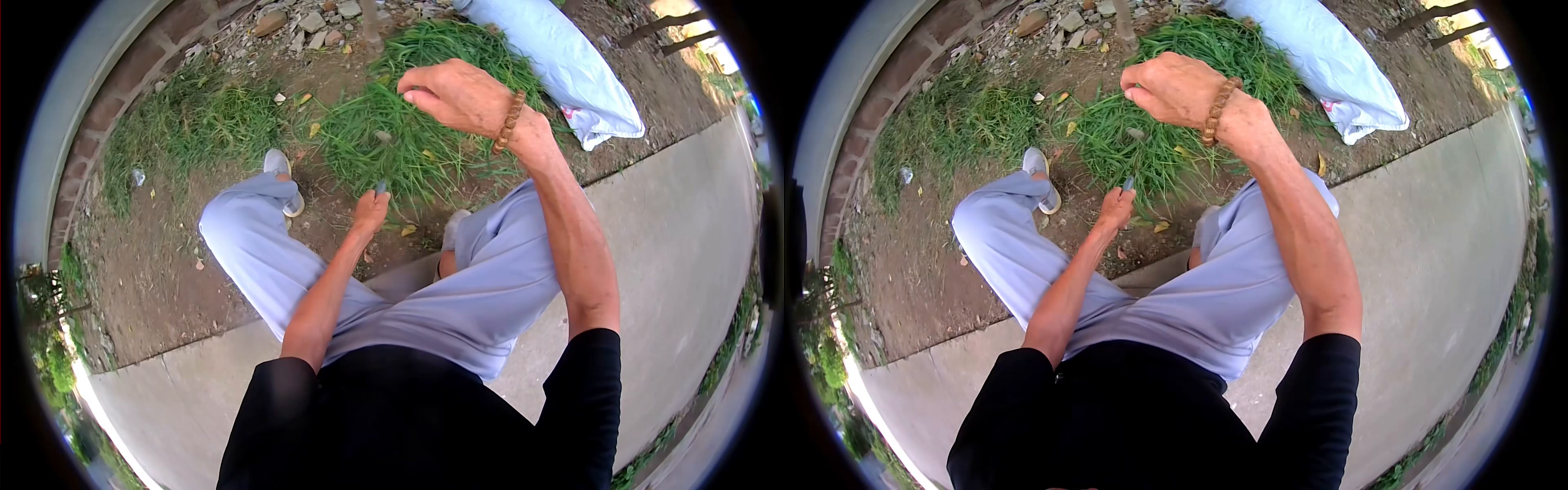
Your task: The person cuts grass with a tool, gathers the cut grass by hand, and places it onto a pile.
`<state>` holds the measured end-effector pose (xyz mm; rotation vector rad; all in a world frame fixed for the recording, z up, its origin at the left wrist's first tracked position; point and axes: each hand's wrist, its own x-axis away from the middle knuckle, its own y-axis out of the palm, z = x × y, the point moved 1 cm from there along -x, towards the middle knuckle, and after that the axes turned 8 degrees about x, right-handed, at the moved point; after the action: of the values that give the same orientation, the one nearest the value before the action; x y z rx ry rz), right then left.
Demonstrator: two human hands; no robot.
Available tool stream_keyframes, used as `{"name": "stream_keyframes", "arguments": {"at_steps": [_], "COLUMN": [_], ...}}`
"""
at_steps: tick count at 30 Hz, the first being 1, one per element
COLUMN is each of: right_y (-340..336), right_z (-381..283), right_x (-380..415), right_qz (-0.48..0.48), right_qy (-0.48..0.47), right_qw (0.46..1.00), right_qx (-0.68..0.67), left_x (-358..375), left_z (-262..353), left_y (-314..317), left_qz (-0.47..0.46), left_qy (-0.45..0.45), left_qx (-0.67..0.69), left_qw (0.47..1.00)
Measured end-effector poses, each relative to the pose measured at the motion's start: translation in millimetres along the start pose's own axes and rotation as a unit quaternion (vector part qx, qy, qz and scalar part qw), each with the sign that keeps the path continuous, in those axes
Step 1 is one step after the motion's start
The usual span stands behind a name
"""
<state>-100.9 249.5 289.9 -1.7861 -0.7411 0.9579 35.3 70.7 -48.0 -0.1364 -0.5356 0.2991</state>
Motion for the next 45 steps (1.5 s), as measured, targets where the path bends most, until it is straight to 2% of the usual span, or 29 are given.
{"name": "stream_keyframes", "arguments": {"at_steps": [1,2,4,8,11,13,15,16,17,19,20,24,26,30,33,35,38,40,42,45], "right_y": [-0.9,-2.0,-3.7,-0.7,1.4,5.0,6.4,4.9,4.2,2.9,2.4,1.7,1.9,0.3,-0.6,1.0,1.5,1.2,3.2,2.4], "right_z": [-0.7,-1.4,-1.9,-2.6,0.4,2.9,4.6,3.6,2.2,0.7,0.2,-2.1,-3.2,-6.1,-5.8,-4.1,-3.0,-2.7,-0.6,-1.6], "right_x": [-0.2,0.3,1.8,2.0,-0.3,0.5,0.6,0.7,1.7,1.9,1.5,-1.6,-0.7,1.0,2.4,3.2,4.0,3.7,4.8,4.3], "right_qz": [0.000,-0.003,-0.006,-0.014,-0.011,-0.012,0.000,0.000,-0.005,-0.010,-0.013,-0.015,-0.006,-0.005,-0.002,0.000,-0.001,-0.004,0.003,-0.001], "right_qy": [0.000,-0.001,0.001,0.003,-0.001,-0.001,-0.012,-0.013,-0.007,0.000,0.002,-0.002,-0.011,-0.011,-0.011,-0.011,-0.006,-0.004,-0.007,-0.004], "right_qw": [1.000,1.000,1.000,1.000,1.000,1.000,1.000,1.000,1.000,1.000,1.000,1.000,1.000,1.000,1.000,1.000,1.000,1.000,1.000,1.000], "right_qx": [0.000,0.000,0.000,0.001,0.007,0.013,0.019,0.019,0.022,0.023,0.016,0.003,0.006,0.009,0.009,0.011,0.010,0.010,0.014,0.009], "left_x": [-6.9,-13.9,-10.0,-1.4,-31.2,-45.6,-57.4,-54.2,-51.7,-12.1,-7.6,2.4,6.5,-7.7,0.5,-4.3,-18.5,-43.5,-71.7,-23.5], "left_z": [-0.3,-2.2,20.3,63.5,39.6,13.2,-22.3,-27.6,-34.3,3.0,2.8,17.7,27.2,35.0,64.5,70.7,57.0,12.8,-42.6,-0.4], "left_y": [0.0,-1.5,-8.0,-26.1,-35.7,-38.9,-36.4,-31.4,-28.7,-13.1,-7.9,-3.9,-4.0,-11.2,-19.5,-24.5,-31.9,-37.3,-38.2,-21.4], "left_qz": [0.006,0.006,0.051,0.111,0.151,0.147,0.051,0.041,0.042,0.042,0.055,0.051,0.031,0.011,0.034,0.105,0.127,0.142,0.087,0.069], "left_qy": [0.061,0.061,0.147,0.191,0.203,0.182,0.000,0.057,0.056,0.092,0.119,0.141,0.117,0.113,0.152,0.221,0.199,0.184,0.063,0.107], "left_qx": [-0.021,-0.021,-0.047,-0.060,-0.066,-0.062,-0.077,-0.119,-0.119,-0.119,-0.132,-0.137,-0.044,-0.018,0.005,-0.044,-0.082,-0.105,-0.175,-0.164], "left_qw": [0.998,0.998,0.987,0.973,0.965,0.970,0.996,0.990,0.990,0.988,0.983,0.979,0.992,0.993,0.988,0.969,0.968,0.967,0.979,0.978]}}
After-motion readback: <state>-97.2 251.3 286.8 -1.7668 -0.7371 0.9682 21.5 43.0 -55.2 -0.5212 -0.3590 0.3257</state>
